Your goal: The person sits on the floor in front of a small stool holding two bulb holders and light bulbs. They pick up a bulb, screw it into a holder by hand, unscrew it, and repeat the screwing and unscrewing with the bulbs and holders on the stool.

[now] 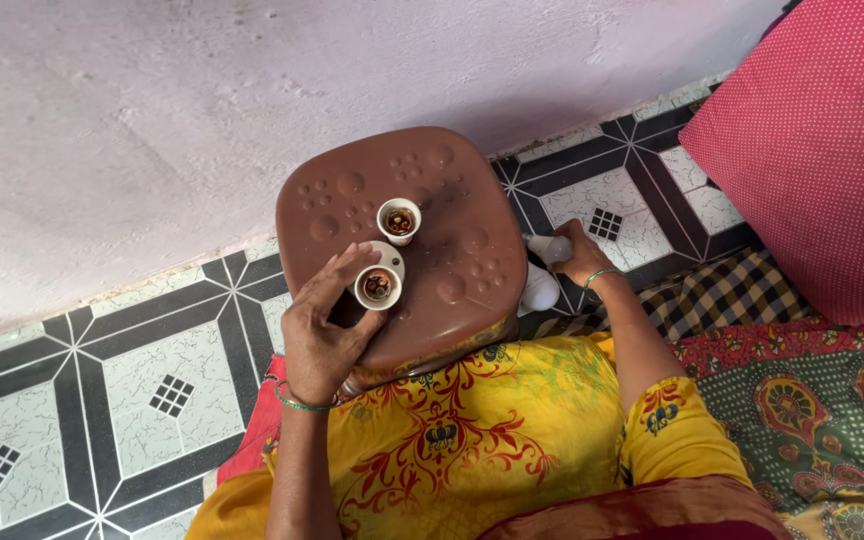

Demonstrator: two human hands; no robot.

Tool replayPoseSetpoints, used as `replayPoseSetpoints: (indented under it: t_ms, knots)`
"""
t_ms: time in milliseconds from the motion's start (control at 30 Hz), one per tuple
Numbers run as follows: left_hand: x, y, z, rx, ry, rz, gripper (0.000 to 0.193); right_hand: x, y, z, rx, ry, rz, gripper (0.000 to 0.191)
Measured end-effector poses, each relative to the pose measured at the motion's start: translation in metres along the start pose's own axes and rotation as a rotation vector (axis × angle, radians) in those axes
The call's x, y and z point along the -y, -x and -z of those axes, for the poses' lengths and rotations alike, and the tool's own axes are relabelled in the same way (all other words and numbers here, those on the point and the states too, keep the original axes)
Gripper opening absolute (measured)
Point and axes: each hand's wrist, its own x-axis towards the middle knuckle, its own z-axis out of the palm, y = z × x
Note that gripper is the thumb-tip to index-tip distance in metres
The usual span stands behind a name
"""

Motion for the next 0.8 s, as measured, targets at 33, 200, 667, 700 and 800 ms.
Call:
replayPoseSetpoints:
  t_ms: [33, 200, 667, 700, 800]
  knots:
    - [0.001, 0.0, 0.0, 0.0, 0.007, 0.015, 0.052, -0.002, -0.003, -0.002, -0.002, -0.003, 0.006, 0.07]
    - [0.002, 0.003, -0.001, 0.011, 0.063, 0.069, 0.052, -0.008, -0.009, -0.006, -0.014, -0.002, 0.092, 0.077]
    - [0.002, 0.0, -0.003, -0.004, 0.111, 0.043, 0.049, 0.023, 0.04, -0.049, 0.103, 0.669, 0.226, 0.089]
    - [0.002, -0.001, -0.003, -0.004, 0.116, 0.046, 0.048, 0.024, 0.041, -0.052, 0.139, 0.712, 0.192, 0.092]
    - [0.004, -0.001, -0.004, -0.007, 0.14, 0.04, 0.047, 0.03, 0.044, -0.055, 0.111, 0.686, 0.197, 0.099]
